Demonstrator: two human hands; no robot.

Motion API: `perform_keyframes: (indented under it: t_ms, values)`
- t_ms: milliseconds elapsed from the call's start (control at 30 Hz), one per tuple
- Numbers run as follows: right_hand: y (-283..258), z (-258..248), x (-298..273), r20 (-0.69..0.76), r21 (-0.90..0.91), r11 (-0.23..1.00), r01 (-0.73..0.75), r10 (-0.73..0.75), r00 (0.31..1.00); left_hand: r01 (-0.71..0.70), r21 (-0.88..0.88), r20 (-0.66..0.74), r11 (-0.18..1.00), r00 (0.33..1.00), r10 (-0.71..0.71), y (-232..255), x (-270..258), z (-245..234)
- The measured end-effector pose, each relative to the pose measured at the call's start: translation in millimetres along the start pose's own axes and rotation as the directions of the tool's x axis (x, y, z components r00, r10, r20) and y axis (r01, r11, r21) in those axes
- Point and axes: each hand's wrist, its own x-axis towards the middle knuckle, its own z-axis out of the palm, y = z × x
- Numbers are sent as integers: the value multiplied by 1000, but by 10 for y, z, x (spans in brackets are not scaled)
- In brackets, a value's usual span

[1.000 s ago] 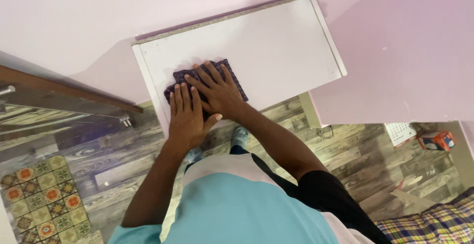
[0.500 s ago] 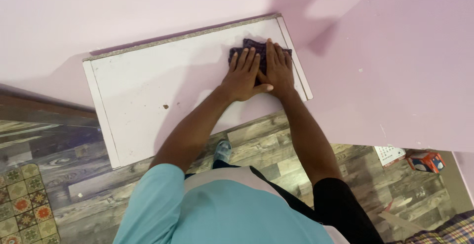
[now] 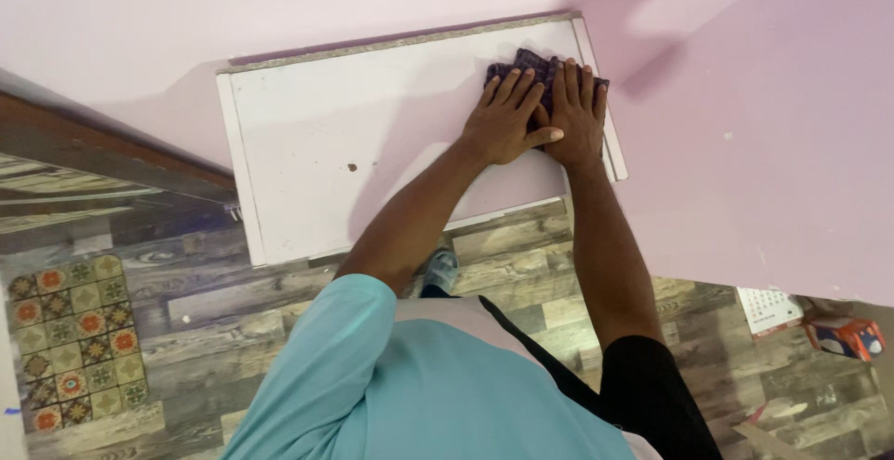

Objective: The person cleans a white shelving unit by wiping the top, sides, and interior shelves with a cloth, and also moves a stool while cleaning.

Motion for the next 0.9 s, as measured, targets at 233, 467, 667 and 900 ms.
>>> perform_keyframes:
  t_ms: [233,467,667,900]
  values:
    - [-854,73,-375,43,-23,998,59,-58,997,-5,18,17,1000,1000,5,-351,-917,-139]
    - [-2281,96,-929,52,10,974,224,-224,973,31,144,-185,989,983,-3,-889,-2547,-290]
    - [-3277,179,-1101,85,62,913,403,-407,909,164,74,-349,984,928,-128,-1266,-3524,-400]
    - [-3797,278,-939,12,85,808,583,-586,810,274,-86,-423,958,861,-284,-1572,-3876,-513]
